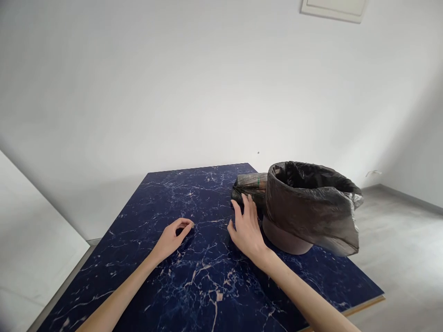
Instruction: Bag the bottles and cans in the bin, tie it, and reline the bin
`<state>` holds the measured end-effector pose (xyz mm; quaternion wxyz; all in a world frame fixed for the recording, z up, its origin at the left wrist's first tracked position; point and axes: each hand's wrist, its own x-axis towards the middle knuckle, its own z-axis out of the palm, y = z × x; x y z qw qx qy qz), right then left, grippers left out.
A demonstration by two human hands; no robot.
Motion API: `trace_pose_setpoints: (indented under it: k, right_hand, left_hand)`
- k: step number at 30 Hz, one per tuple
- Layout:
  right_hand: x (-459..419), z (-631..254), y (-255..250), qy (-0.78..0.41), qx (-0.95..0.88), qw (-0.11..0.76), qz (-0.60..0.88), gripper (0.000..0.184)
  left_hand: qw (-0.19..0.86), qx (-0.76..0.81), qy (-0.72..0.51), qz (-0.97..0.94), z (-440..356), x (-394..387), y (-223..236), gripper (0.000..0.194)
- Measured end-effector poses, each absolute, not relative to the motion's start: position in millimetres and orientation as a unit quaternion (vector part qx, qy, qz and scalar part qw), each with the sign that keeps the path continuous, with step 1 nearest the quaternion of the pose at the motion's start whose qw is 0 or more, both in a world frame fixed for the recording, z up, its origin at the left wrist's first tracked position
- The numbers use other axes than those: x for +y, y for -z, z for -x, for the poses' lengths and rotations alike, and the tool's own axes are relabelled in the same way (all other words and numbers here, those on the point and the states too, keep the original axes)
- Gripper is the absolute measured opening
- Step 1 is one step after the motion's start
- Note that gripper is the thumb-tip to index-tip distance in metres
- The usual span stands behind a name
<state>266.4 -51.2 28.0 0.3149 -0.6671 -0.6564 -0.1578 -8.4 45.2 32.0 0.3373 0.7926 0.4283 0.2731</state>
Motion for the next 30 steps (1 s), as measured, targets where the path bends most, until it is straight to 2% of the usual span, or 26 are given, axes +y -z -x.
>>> trace_pose_setpoints:
  k: [4, 13, 18, 23, 27, 30]
  right_hand:
    - [-3.0, -283.2, 7.3, 0.18, -0.604, 0.31, 0.712, 0.053]
    - [42.3, -308.2, 29.4, 0.211, -0.569, 0.307, 0.733, 0.046]
    - [57.4, -294.3, 23.2, 0.202, -0.593, 0.318, 0.712, 0.048]
    - [70.2, -241.0, 12.5, 0.169, -0.639, 0.348, 0.665, 0.048]
    - [63.5, -191.8, -3.9, 0.129, -0.712, 0.377, 0.579, 0.058]
    - [48.4, -184.7, -23.0, 0.104, -0.758, 0.401, 0.504, 0.052]
  left_hand:
    - [0.329, 0.43, -0.269, -0.797, 9.4, 45.7, -28.6, 0.044]
    - [0.319, 0.429, -0.273, -0.8, 7.5, 50.9, -19.3, 0.038]
    - [0.312, 0.426, -0.281, -0.801, 6.4, 52.2, -18.0, 0.036]
    - [0.31, 0.418, -0.294, -0.802, 4.8, 52.9, -17.4, 0.033]
    - [0.309, 0.419, -0.318, -0.793, 4.6, 52.5, -17.2, 0.032]
    - [0.31, 0.427, -0.339, -0.779, 5.7, 51.7, -16.9, 0.034]
